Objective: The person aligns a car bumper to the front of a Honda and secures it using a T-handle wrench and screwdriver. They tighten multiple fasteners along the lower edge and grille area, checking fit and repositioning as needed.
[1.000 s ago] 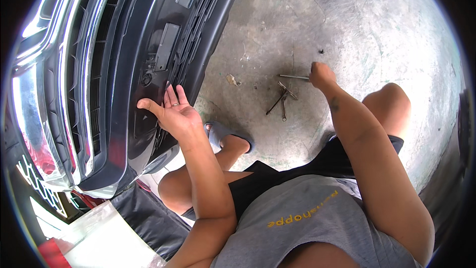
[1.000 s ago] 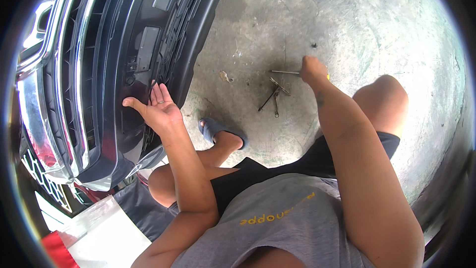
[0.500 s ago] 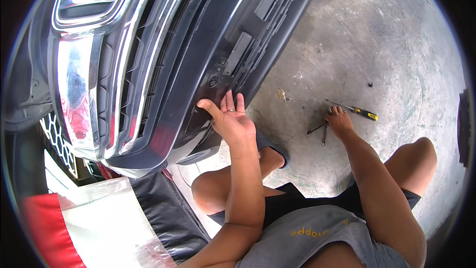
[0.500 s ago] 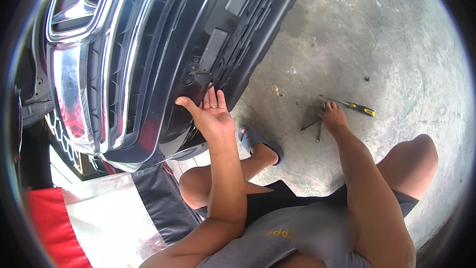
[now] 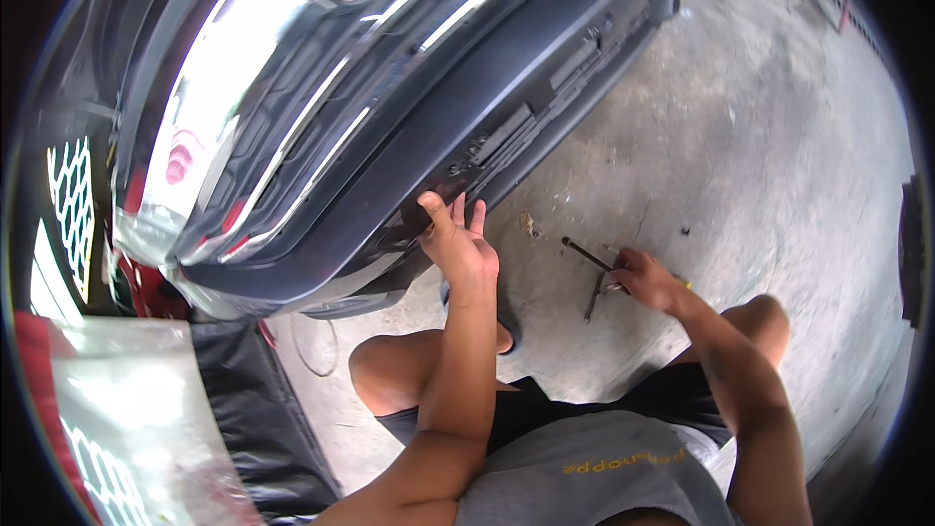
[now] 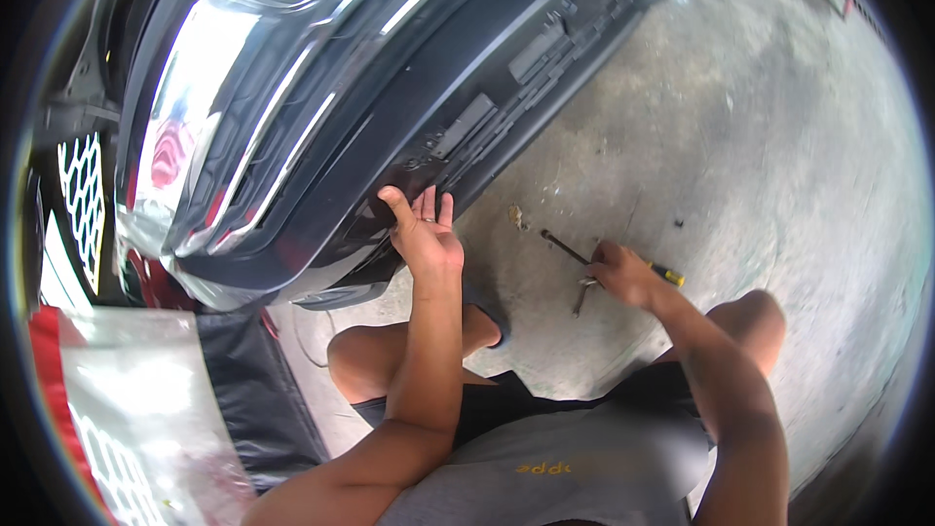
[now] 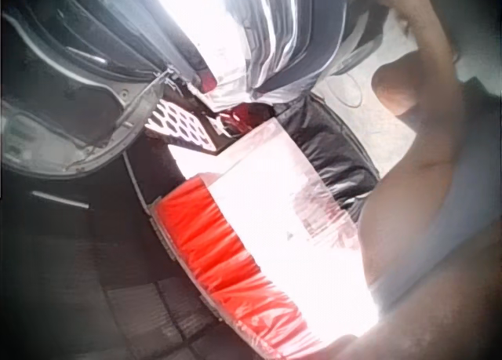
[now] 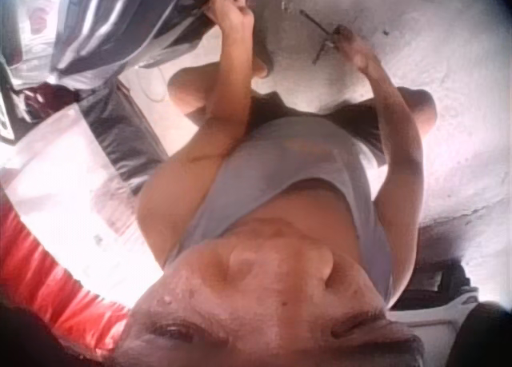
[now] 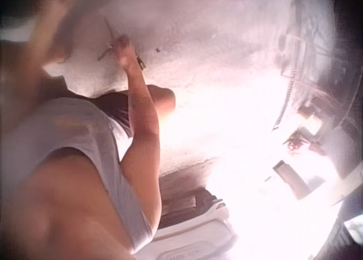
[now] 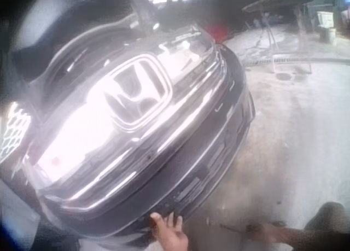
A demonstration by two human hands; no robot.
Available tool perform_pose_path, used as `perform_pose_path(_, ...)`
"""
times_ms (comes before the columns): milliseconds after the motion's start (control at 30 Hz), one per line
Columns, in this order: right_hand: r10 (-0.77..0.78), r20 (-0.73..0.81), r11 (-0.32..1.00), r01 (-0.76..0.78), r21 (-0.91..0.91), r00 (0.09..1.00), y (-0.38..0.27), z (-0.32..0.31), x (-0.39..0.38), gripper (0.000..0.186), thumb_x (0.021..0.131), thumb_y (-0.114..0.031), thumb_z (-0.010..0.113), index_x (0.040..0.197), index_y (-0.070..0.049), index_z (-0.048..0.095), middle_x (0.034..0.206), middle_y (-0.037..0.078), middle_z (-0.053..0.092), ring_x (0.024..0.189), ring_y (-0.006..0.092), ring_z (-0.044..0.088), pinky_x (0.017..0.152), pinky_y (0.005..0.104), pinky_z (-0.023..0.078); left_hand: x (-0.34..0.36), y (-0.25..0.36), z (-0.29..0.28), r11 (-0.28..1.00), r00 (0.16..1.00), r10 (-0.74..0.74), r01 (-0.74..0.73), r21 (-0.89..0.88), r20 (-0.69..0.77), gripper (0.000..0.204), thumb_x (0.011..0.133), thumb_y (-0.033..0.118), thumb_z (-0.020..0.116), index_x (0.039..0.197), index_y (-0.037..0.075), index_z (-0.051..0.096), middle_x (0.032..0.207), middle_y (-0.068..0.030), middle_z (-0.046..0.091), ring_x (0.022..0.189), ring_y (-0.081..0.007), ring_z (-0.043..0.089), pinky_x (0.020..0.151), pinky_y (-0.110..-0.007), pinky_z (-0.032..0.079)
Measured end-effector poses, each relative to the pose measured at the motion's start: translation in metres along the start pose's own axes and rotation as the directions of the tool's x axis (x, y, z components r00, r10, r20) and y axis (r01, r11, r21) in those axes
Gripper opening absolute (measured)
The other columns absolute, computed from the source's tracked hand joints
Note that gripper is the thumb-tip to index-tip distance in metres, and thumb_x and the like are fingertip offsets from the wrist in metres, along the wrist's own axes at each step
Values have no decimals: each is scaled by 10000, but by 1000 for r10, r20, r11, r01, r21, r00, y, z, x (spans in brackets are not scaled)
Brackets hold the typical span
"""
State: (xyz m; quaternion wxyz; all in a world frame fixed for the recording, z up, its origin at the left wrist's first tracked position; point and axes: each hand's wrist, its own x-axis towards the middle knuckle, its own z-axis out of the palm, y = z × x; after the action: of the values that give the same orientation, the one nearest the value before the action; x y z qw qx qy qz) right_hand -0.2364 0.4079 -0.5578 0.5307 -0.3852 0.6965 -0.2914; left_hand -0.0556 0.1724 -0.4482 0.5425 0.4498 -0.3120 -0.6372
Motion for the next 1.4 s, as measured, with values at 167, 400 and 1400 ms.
perform_pose_path(167,-343,-279,373,403,836,897,-86,10,-66,492,1126,-462,555,1305,-16,660,926,6,597,812,156,519,816,300,479,-2,-2,7,998,1000,-6,7,-66,19,876,862,483,911,1488,169,386,1434,-58,537,1360,-283,541,945,-472,592)
perform_pose_path(400,-494,-486,854,508,-114,721,-187,41,-52,384,1094,-234,602,1404,-10,574,883,257,729,804,442,729,710,499,550,-2,1,4,997,999,18,-21,-75,-41,793,902,392,894,1472,184,384,1393,-57,542,1267,-251,577,889,-434,630)
perform_pose_path(1400,-653,-392,678,269,-684,648,-222,25,-48,375,993,-185,649,1333,-28,643,704,179,701,640,385,717,623,494,564,-7,-2,10,998,997,54,-55,-29,-51,764,893,531,867,1414,144,464,1345,-49,588,1192,-207,612,863,-406,628)
